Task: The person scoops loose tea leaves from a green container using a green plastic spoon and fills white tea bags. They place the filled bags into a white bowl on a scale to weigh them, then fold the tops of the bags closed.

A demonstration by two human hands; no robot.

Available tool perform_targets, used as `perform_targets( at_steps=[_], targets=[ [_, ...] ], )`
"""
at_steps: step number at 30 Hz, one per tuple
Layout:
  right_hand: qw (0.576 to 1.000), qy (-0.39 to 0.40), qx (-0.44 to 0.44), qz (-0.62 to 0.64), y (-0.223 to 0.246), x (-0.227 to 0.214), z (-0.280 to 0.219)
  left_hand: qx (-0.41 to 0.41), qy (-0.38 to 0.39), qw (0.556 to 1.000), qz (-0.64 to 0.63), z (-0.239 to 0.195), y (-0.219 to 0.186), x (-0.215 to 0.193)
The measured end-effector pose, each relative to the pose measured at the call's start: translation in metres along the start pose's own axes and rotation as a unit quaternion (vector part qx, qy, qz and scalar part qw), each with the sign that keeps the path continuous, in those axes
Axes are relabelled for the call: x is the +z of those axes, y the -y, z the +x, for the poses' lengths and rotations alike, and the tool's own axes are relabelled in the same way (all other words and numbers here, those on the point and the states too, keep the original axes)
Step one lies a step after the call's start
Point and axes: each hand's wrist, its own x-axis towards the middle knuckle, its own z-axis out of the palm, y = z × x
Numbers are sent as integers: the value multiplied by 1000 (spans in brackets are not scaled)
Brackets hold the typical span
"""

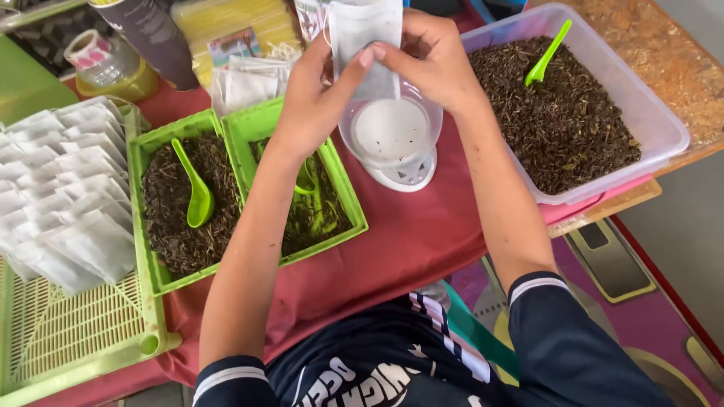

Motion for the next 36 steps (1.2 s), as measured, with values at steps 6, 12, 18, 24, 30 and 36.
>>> perform_targets(
  at_steps=[6,12,18,24,30,36],
  targets=[
    [999,-16,3,46,-17,5,-5,-10,-44,999,10,3,40,5],
    [996,-62,53,29,-29,-3,-12,-76,-19,995,-56,-2,52,8],
    [996,-67,54,14,-24,-3,-11,-103,-23,994,-29,0,50,6],
    [996,-77,45,-9,-32,-7,-11,-102,12,994,26,7,74,0],
    [989,-56,98,-93,-32,-12,-12,-125,24,992,-17,13,83,-3],
    [982,-25,73,-174,-52,-15,-14,-114,44,974,193,12,98,2]
  ],
)
